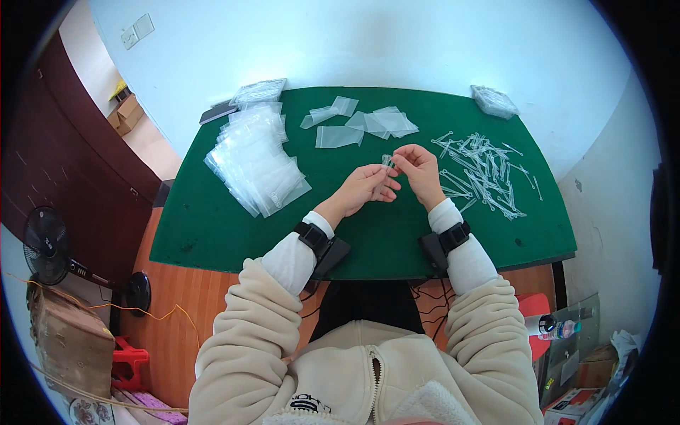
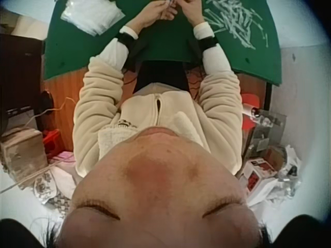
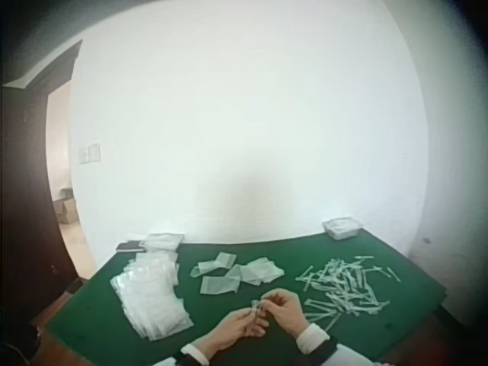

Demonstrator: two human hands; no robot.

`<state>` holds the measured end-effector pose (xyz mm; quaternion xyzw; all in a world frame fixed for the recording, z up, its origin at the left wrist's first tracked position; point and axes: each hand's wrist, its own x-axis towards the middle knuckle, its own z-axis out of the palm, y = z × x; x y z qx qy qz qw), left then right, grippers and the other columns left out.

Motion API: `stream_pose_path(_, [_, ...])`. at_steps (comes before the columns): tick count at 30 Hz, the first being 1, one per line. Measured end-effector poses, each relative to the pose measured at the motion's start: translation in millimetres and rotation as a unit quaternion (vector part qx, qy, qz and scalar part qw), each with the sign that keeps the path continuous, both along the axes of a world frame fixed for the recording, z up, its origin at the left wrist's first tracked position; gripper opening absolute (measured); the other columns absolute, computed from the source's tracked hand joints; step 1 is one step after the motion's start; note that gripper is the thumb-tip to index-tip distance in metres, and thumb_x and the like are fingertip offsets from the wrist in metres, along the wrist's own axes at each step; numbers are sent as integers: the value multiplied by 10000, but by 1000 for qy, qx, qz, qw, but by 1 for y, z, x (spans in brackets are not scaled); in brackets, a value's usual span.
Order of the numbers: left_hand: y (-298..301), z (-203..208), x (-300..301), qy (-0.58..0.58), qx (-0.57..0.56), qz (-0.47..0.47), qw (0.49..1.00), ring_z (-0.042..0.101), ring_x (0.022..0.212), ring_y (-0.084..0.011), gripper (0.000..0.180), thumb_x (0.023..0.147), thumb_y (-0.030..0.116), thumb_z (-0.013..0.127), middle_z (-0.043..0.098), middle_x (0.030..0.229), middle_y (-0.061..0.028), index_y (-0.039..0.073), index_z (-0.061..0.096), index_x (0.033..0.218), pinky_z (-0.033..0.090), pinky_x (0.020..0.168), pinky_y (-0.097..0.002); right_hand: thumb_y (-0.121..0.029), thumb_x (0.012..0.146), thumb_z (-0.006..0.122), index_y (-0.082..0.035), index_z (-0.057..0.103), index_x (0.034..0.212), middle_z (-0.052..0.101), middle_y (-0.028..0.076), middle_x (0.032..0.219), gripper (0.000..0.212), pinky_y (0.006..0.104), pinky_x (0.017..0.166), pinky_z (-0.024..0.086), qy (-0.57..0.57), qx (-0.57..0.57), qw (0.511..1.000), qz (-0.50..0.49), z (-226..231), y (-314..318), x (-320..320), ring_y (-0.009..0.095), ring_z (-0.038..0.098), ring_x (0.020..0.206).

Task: Packaging thin white strips into small plastic bags at a factory workbench.

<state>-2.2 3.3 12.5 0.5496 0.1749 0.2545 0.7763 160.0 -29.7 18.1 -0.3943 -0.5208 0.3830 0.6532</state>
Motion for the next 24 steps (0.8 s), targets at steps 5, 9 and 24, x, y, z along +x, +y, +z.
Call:
stream_pose_path(5, [2, -3, -1, 10, 6, 5, 1000, 534, 661, -91, 251, 956, 228, 372, 576, 910, -61, 40, 495, 1068, 477, 660, -251, -12, 794, 600, 19, 603, 868, 624, 48, 783, 81, 217, 602, 481, -58, 26, 998, -25, -7, 4, 2, 91, 575, 662])
stream_pose_path(9, [-1, -1, 0, 4, 16, 12, 1000, 432, 574, -59, 233, 958, 221, 367, 549, 838, -31, 48, 496, 1045, 408, 570, -209, -6, 792, 599, 21, 617, 879, 628, 49, 788, 93, 211, 611, 476, -49, -2, 999, -13, -4, 1, 0, 89, 580, 674])
stream_pose_path(24, [9, -8, -2, -17, -10, 141, 990, 285, 500, -35, 200, 950, 210, 389, 407, 662, 36, 46, 504, 962, 253, 452, -178, -107, 766, 618, -11, 656, 821, 652, 74, 774, 118, 272, 625, 489, -252, -19, 957, -142, -6, 10, 53, 158, 625, 693])
